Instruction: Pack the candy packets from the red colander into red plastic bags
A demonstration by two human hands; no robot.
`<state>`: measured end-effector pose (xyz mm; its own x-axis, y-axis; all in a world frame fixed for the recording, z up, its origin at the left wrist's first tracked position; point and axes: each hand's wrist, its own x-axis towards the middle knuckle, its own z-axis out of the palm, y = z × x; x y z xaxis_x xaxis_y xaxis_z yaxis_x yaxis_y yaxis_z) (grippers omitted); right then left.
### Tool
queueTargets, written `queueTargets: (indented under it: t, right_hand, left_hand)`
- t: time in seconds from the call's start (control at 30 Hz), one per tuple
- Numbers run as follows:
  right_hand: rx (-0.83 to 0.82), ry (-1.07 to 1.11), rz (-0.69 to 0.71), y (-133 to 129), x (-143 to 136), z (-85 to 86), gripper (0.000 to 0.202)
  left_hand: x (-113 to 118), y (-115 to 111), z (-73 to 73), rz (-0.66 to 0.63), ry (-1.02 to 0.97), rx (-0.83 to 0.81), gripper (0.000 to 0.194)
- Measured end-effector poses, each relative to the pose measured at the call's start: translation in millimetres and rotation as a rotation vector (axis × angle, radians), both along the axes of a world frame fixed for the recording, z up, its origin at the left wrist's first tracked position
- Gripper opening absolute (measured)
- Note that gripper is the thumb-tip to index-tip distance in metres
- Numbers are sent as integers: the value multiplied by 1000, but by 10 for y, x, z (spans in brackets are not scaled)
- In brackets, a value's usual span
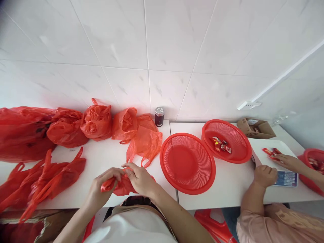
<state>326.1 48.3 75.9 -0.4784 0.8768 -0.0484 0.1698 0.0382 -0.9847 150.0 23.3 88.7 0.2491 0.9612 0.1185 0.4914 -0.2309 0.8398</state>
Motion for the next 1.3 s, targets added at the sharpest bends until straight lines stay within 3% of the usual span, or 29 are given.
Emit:
queueTargets:
  t: [0.1,0.23,0.4,0.5,0.6,0.7,0.8,1.0,1.13,1.3]
  right_hand:
    - [-161,185,84,-18,-5,28,35]
    - [-260,254,88,4,36,95,33]
    - [-172,247,-148,45,71,75,39]
    - [-68,201,-258,112,82,3,37]
    - [-22,163,-470,307,179,-135,35]
    - [63,120,-715,582,352,-302,36]
    - [85,111,-812,752,490,-419,37]
    - [36,129,-758,557,473,-448,34]
    - [-10,161,-601,306,297,-419,33]
    - [-77,112,-438,131,101,-413,32]
  left_hand:
    - [27,-16,-61,145,-2,178,17]
    - [48,-18,-49,160,21,158,19]
    - [0,-37,-53,54,37,-42,34]
    - [-34,-66,-66,105,61,-56,39]
    - [-85,-119,-74,164,63,-91,36]
    - [-132,-200,-82,130,27,-174,35]
    - [-128,-278,-88,122,-24,-215,34]
    - [-16,-351,-149,190,-265,-354,41]
    - [95,-345,-177,244,-522,-472,43]
    - [239,-330,-78,237,-708,-507,39]
